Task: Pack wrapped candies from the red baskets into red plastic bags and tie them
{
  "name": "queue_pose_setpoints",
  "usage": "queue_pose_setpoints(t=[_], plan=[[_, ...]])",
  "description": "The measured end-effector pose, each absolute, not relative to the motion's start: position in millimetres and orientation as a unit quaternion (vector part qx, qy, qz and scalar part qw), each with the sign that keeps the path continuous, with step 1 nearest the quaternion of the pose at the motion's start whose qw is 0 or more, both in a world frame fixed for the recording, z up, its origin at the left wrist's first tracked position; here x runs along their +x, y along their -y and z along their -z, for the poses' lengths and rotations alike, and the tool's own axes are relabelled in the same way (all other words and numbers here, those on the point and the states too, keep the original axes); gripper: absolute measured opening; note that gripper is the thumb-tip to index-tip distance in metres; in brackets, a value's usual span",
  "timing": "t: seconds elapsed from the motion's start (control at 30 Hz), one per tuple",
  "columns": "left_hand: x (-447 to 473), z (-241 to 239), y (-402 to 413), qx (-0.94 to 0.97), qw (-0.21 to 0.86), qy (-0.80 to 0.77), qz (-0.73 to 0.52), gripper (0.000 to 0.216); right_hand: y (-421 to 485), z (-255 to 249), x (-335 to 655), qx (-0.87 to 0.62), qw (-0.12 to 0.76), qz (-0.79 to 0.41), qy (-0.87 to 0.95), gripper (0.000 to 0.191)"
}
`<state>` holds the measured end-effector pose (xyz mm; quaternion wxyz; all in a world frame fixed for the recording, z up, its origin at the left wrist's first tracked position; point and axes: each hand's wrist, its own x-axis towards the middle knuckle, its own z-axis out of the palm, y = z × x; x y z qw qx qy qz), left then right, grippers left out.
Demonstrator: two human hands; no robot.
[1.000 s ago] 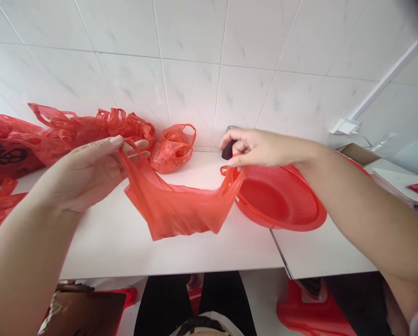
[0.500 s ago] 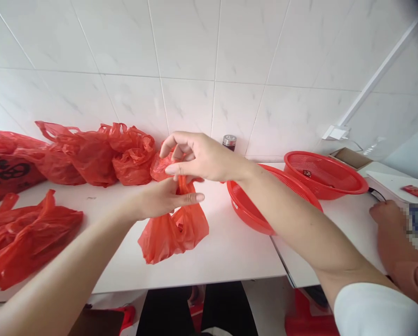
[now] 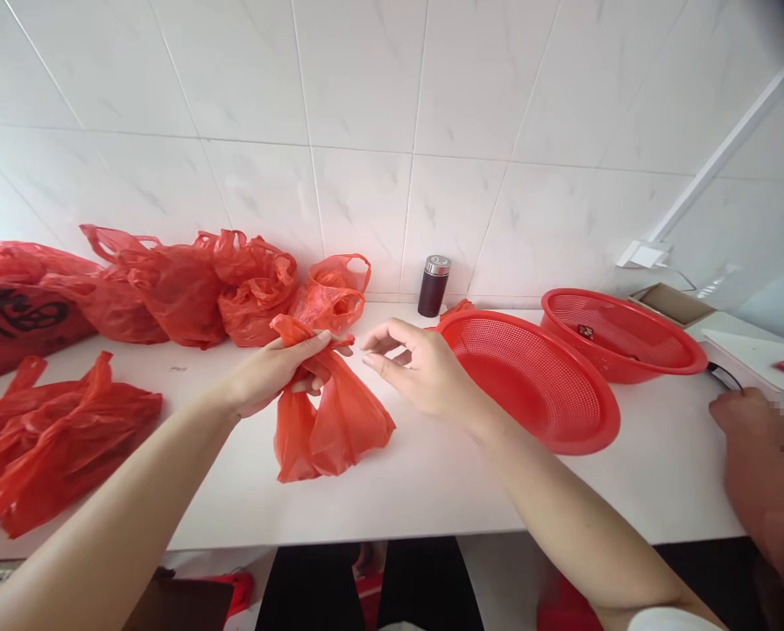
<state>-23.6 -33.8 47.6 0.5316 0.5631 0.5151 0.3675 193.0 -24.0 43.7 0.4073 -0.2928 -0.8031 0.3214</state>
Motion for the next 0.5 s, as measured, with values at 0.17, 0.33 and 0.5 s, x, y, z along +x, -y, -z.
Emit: queue_pose_setpoints(t=[0.17,0.33,0.5], plan=[[-22.0,-47.0,34.7,0.604,0.507,-0.505,-0.352,0.041,15.0,-34.5,181.6,-0.325,0.396,-0.272,0.814,0.011],[-25.3,-50.6,34.7,0.617,0.518,-0.468,-0.364,0.033,35.7,-42.6,185.7,-0.277,0.399,-0.272,0.830,0.005],[-24.8,-59.7,40.4,0.732,0.422,-0.460,-0.272,0.020,39.3,-35.5,187.7,-0.232,0.368,-0.365,0.823,0.016]])
